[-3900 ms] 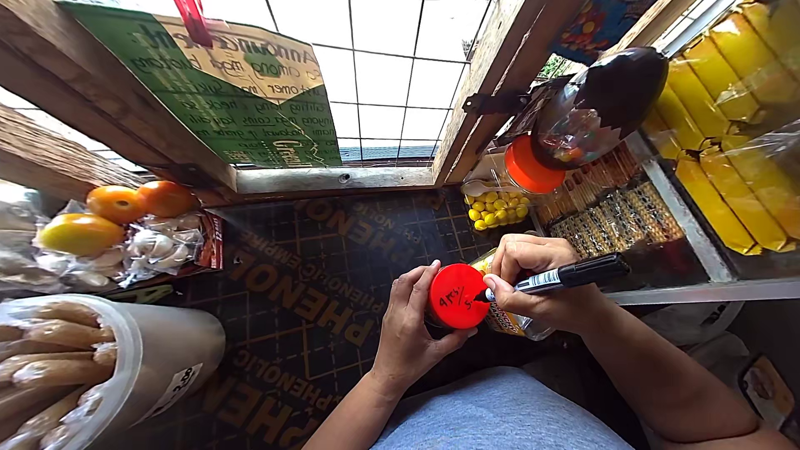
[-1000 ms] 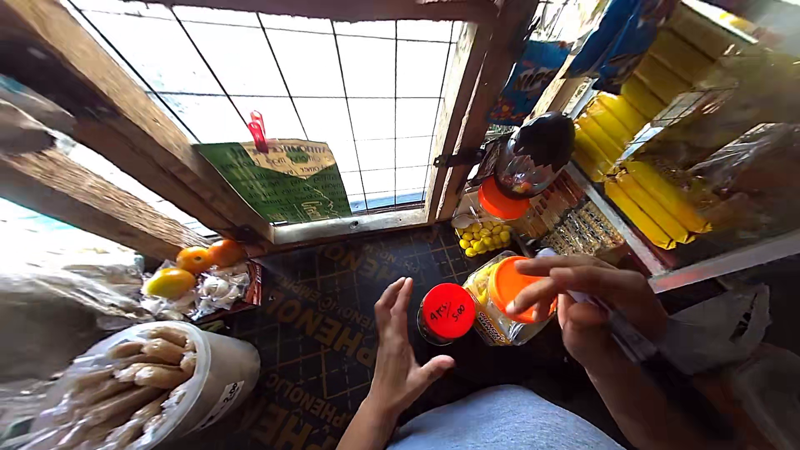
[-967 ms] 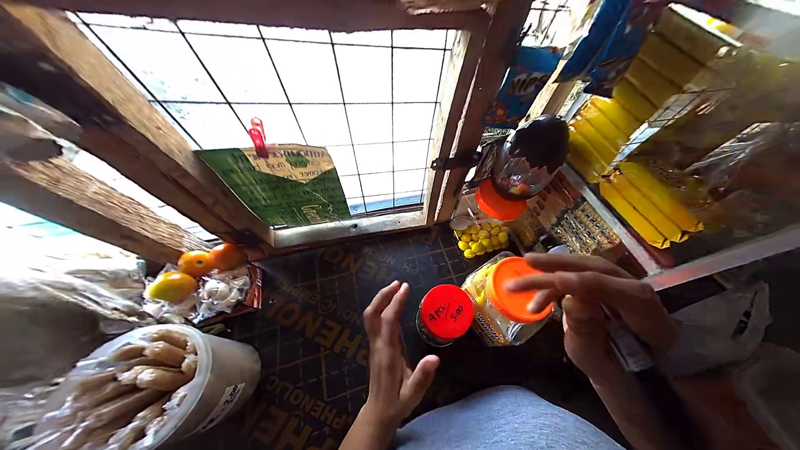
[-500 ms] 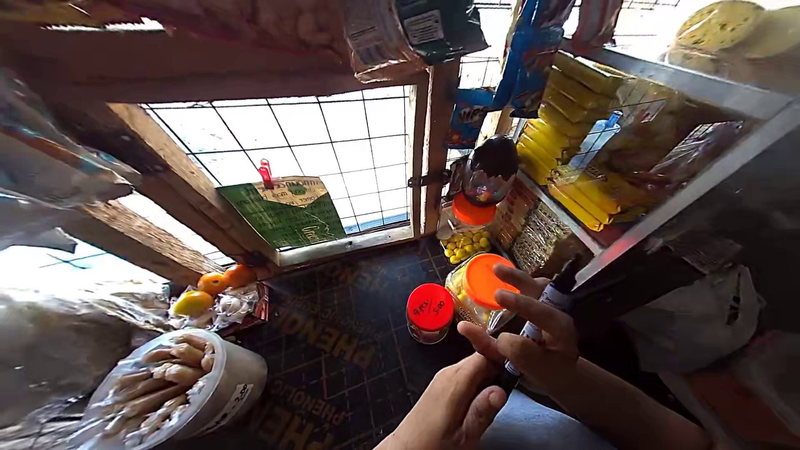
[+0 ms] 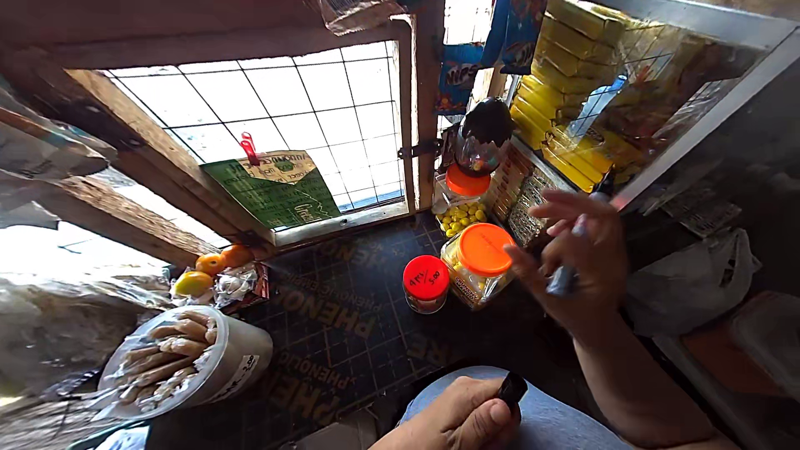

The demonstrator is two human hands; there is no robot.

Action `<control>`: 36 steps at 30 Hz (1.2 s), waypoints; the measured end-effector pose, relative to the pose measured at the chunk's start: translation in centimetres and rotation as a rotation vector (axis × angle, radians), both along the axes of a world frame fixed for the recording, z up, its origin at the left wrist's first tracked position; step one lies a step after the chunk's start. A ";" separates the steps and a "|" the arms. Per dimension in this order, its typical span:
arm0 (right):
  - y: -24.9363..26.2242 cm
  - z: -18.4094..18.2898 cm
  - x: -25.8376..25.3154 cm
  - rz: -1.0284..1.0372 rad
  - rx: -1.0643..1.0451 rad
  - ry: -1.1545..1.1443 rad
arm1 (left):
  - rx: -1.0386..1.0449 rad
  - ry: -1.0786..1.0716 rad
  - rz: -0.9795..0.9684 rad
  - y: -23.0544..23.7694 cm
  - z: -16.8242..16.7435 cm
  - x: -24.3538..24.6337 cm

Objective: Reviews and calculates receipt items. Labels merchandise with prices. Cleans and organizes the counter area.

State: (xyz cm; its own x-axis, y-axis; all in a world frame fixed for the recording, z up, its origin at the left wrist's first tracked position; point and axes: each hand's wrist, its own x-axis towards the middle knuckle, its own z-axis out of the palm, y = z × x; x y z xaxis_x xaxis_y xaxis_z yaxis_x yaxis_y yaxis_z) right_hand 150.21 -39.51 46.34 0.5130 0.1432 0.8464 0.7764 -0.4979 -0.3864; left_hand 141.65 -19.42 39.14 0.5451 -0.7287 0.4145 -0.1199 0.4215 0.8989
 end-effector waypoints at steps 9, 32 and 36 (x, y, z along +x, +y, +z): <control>-1.7 -0.6 -3.9 0.762 0.574 0.614 | 0.069 -0.117 0.214 -0.9 -1.3 0.4; 1.6 -3.5 -5.4 0.705 0.751 0.691 | 0.340 -0.473 0.367 -2.5 -2.7 0.3; 0.3 -4.2 -4.5 0.697 0.533 0.595 | 0.509 -0.439 0.345 -1.4 -1.8 1.3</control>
State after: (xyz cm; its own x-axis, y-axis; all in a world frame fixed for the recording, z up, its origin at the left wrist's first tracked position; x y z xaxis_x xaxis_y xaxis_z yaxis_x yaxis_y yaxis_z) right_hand 145.72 -39.23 42.12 0.8131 0.2497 0.5258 0.4391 0.3299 -0.8357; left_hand 142.94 -20.85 37.39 0.6392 -0.7063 0.3043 -0.5622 -0.1591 0.8116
